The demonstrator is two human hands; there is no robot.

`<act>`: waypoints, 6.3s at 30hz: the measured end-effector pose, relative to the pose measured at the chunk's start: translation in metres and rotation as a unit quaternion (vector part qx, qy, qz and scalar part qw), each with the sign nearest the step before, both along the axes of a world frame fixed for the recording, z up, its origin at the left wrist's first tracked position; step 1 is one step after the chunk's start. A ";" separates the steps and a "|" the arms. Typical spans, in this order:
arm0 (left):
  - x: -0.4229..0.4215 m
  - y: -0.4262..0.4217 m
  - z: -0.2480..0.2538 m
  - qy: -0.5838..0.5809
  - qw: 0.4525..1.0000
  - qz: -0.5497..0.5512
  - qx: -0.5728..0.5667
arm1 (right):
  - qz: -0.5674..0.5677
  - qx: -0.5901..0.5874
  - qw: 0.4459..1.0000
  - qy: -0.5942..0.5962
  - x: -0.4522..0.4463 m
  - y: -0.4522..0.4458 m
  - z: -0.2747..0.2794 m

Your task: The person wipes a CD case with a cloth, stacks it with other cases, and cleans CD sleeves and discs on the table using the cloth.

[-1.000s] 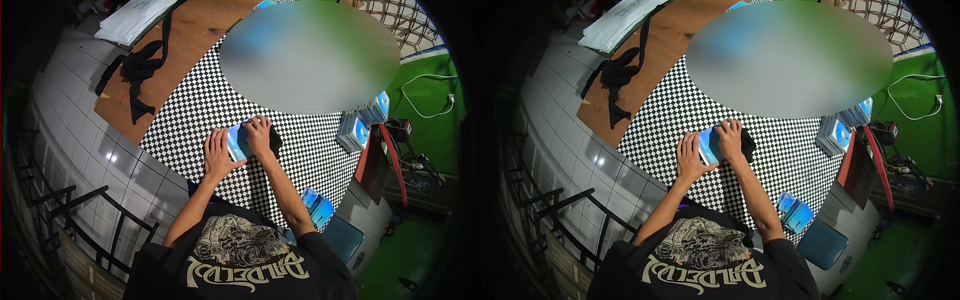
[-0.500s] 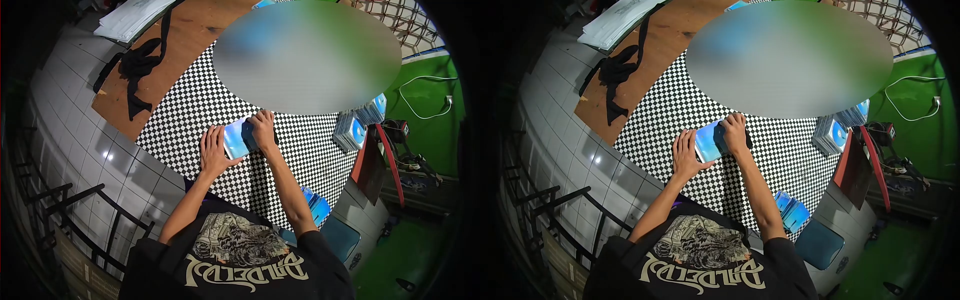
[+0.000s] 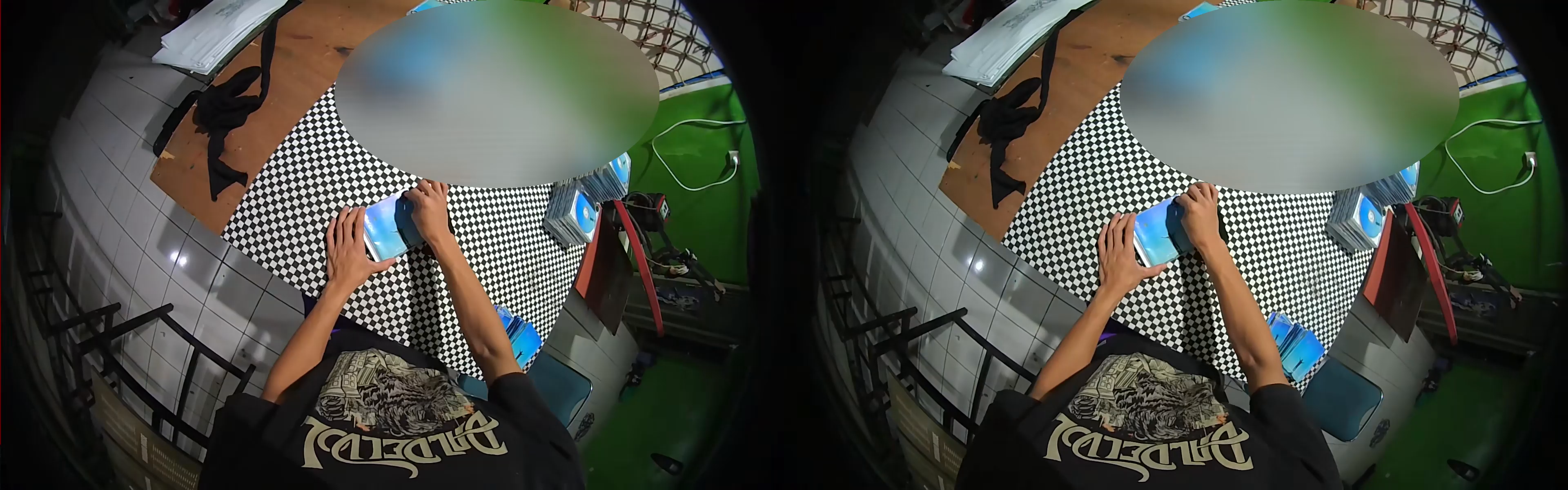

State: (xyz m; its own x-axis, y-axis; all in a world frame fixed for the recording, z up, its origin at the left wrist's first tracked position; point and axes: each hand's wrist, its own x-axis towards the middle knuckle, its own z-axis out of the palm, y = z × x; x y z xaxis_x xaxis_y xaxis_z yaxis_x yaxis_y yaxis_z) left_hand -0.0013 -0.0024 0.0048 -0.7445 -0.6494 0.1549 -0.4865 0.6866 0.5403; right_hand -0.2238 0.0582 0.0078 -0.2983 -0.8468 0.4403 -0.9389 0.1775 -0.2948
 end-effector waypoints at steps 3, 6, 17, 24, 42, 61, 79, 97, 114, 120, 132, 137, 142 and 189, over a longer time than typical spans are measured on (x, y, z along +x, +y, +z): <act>0.000 -0.001 0.000 0.002 1.000 0.000 0.002 | 0.009 -0.007 1.000 -0.013 0.002 0.018 0.000; 0.001 0.000 0.000 0.006 1.000 0.004 0.004 | 0.026 -0.009 0.999 -0.040 0.007 0.061 -0.006; -0.001 0.001 0.000 0.002 1.000 0.008 -0.011 | -0.023 0.020 0.999 -0.035 0.008 0.046 0.003; -0.002 0.001 0.000 -0.002 1.000 0.014 -0.005 | -0.108 0.097 0.984 -0.101 0.030 0.073 0.013; -0.010 0.005 -0.005 0.000 0.998 0.054 -0.031 | -0.195 0.238 0.951 -0.024 0.036 0.067 0.020; -0.010 0.004 -0.003 0.000 0.999 0.048 -0.013 | -0.142 0.016 0.990 -0.011 0.040 0.058 -0.014; -0.009 0.006 -0.006 -0.056 0.998 0.039 0.004 | -0.070 0.023 0.997 0.007 0.070 0.054 -0.019; -0.003 0.001 -0.008 -0.011 0.999 0.019 0.029 | -0.057 0.047 0.997 0.019 0.043 0.038 -0.014; -0.004 0.001 -0.006 -0.014 0.999 0.030 0.011 | -0.097 0.050 0.994 0.005 0.049 0.019 -0.014; -0.004 0.001 -0.004 -0.055 0.998 0.033 -0.001 | -0.006 0.016 1.000 0.014 0.059 0.021 -0.014; -0.005 0.001 0.000 -0.020 0.998 0.052 0.038 | 0.000 0.037 0.997 0.065 0.064 0.002 -0.004; -0.004 0.002 0.000 0.006 0.997 0.053 0.047 | -0.104 0.048 0.992 0.049 0.037 -0.018 -0.008; -0.003 0.002 -0.006 -0.016 0.999 0.047 0.021 | 0.011 0.018 1.000 -0.014 0.084 -0.021 -0.006; 0.011 -0.013 -0.013 0.046 0.996 0.003 0.076 | 0.067 0.020 0.998 0.007 0.099 -0.001 -0.010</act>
State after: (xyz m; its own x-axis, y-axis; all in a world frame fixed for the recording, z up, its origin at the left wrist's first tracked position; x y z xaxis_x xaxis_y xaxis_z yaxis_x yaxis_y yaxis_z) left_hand 0.0097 -0.0156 -0.0082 -0.7284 -0.6744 0.1211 -0.4336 0.5905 0.6806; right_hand -0.1249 0.0576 -0.0027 -0.1751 -0.8956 0.4089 -0.9592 0.0616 -0.2759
